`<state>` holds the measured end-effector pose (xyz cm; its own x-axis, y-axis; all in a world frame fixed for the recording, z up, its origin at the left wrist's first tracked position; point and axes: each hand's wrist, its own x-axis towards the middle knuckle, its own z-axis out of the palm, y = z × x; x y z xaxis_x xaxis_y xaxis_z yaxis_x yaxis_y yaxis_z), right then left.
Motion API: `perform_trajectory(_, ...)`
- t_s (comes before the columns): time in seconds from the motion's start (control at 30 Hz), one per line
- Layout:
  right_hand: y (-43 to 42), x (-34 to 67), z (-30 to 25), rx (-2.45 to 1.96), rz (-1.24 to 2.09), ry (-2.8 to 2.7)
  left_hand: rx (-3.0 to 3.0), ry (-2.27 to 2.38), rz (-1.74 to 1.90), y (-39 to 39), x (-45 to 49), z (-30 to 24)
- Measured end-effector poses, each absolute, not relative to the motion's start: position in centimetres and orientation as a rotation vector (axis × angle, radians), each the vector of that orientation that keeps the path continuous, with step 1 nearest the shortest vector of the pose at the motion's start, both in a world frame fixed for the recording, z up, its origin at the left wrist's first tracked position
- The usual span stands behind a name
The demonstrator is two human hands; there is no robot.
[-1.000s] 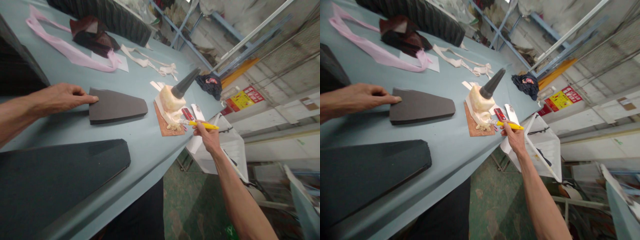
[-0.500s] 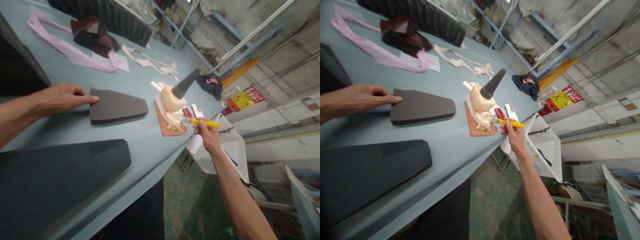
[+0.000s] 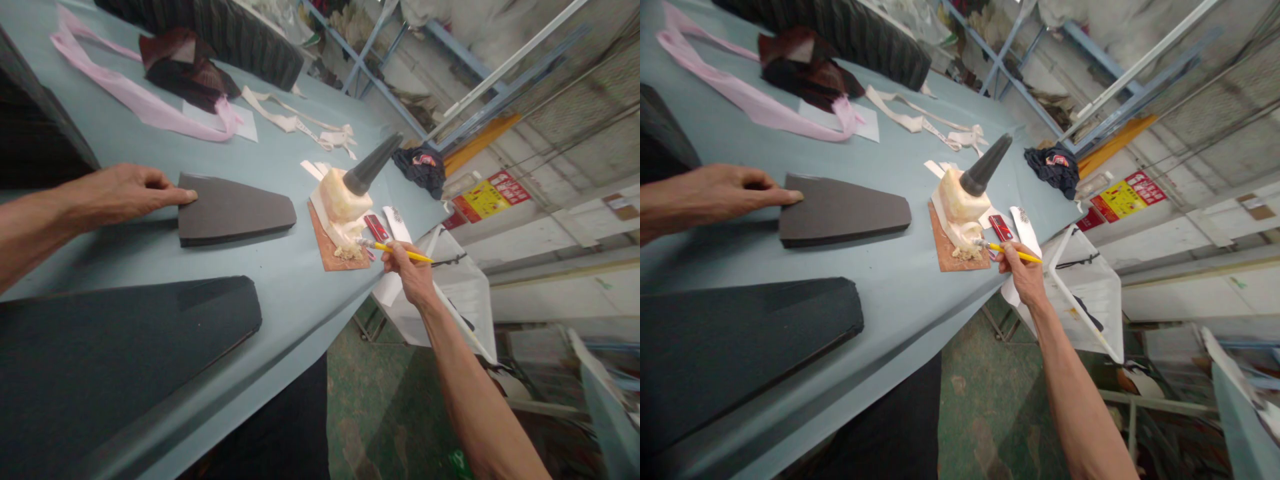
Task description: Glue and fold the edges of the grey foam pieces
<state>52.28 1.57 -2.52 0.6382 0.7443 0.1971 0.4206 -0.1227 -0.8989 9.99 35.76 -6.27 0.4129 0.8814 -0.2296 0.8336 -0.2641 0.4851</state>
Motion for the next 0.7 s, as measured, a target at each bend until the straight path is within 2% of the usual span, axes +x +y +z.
perform_trajectory(0.7,0.9,53.2,-1.5,-1.831,0.24,-0.924,2.109,1.465,0.106,34.7,10.5,-5.4)
